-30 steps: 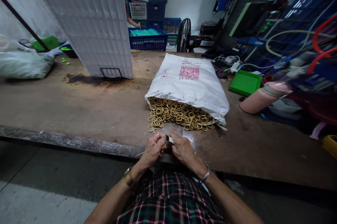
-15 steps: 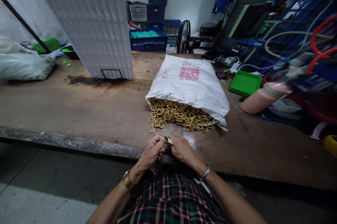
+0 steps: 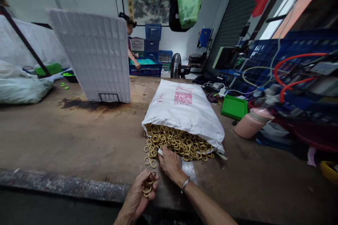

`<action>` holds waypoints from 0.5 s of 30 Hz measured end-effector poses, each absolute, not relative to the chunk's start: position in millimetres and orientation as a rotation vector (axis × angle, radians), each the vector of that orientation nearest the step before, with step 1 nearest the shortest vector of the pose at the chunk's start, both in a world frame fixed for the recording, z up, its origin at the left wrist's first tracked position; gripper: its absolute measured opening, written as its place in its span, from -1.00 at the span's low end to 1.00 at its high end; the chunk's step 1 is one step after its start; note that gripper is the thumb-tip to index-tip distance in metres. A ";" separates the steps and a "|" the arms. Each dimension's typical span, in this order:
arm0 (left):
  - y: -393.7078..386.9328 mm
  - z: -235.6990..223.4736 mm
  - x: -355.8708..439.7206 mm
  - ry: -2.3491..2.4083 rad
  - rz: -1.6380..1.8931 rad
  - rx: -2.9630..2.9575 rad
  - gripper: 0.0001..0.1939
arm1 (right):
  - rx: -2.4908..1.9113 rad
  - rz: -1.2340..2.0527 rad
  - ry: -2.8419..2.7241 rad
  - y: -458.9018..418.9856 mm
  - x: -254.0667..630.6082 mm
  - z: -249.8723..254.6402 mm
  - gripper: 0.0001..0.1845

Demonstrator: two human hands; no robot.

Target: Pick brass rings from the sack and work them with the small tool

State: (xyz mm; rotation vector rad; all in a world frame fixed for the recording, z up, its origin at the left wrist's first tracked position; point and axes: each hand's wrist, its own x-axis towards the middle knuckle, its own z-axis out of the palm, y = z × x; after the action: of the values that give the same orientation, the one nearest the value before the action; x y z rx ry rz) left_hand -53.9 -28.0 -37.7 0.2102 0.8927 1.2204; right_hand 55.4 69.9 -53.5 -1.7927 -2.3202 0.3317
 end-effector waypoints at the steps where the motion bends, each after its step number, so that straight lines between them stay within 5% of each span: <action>1: -27.4 -39.9 -55.4 0.891 1.225 0.180 -0.60 | -1.799 0.337 -2.318 71.5 53.5 -54.0 -0.83; 15: -13.3 -56.6 -58.7 0.887 1.210 -0.027 -0.67 | -1.630 0.467 -2.233 77.6 73.5 -65.9 -0.81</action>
State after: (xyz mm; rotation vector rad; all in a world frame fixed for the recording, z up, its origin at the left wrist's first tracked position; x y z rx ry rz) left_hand -58.7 -13.3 -56.6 -0.0269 0.8870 1.2096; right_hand 73.5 77.6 -65.9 -1.6299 -2.2333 0.4668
